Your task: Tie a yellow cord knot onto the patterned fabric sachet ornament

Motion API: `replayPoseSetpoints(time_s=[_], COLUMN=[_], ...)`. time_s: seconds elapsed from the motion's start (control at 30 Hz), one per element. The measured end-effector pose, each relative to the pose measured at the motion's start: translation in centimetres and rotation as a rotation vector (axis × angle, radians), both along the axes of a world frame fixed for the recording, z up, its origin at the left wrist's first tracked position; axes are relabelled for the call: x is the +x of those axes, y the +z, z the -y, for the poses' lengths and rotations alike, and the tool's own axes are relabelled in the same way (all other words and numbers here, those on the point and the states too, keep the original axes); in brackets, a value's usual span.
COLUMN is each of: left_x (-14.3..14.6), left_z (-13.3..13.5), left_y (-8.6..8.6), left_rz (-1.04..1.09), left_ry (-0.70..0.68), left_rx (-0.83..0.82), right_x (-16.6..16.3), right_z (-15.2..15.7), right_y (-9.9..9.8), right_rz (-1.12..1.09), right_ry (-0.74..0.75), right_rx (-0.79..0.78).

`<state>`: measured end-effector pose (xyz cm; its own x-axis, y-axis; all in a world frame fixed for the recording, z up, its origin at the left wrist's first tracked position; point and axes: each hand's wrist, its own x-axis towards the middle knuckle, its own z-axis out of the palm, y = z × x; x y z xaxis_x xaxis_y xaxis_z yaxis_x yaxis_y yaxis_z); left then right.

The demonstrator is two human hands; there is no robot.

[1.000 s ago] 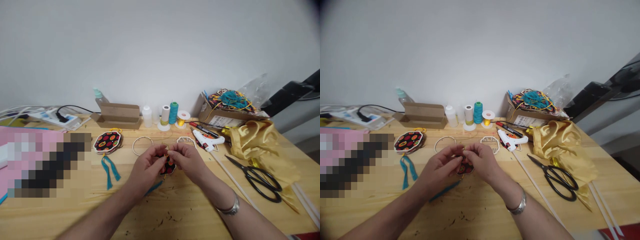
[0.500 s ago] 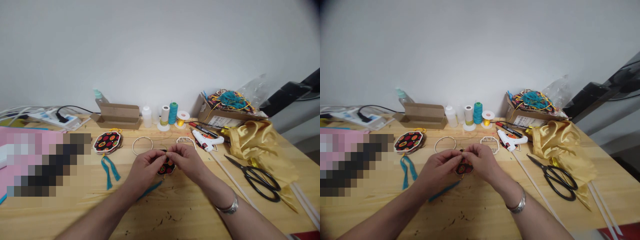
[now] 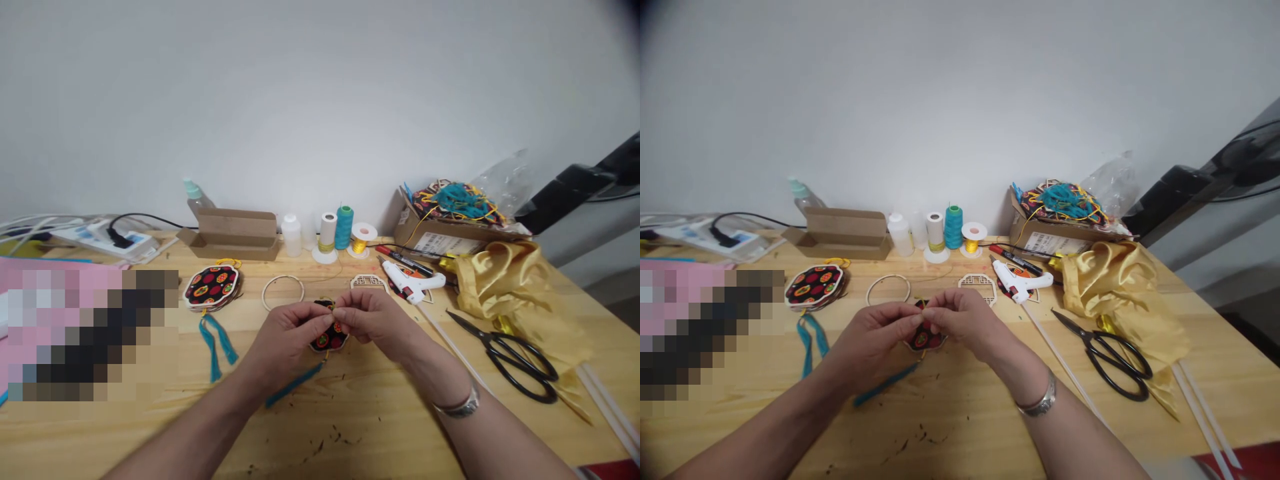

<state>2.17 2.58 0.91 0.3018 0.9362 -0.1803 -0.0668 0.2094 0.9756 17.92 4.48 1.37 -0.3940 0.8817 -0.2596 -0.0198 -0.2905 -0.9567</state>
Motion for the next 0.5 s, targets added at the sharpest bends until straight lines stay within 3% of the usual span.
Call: replayPoseSetpoints(time_s=[0.27,0.5], left_x=[0.1,0.18], left_z=[-0.06,-0.02], left_y=[-0.92,-0.23], left_rz=[0.162,0.157], left_ry=[-0.007,0.034], left_rx=[-0.084,-0.08], right_x=[0.03,-0.26], right_z=[0.09,0.14], right_y=[-0.01,0.11], right_rz=[-0.038,0.006], right_ry=[0.016,-0.004], right_rx=[-0.005,0.012])
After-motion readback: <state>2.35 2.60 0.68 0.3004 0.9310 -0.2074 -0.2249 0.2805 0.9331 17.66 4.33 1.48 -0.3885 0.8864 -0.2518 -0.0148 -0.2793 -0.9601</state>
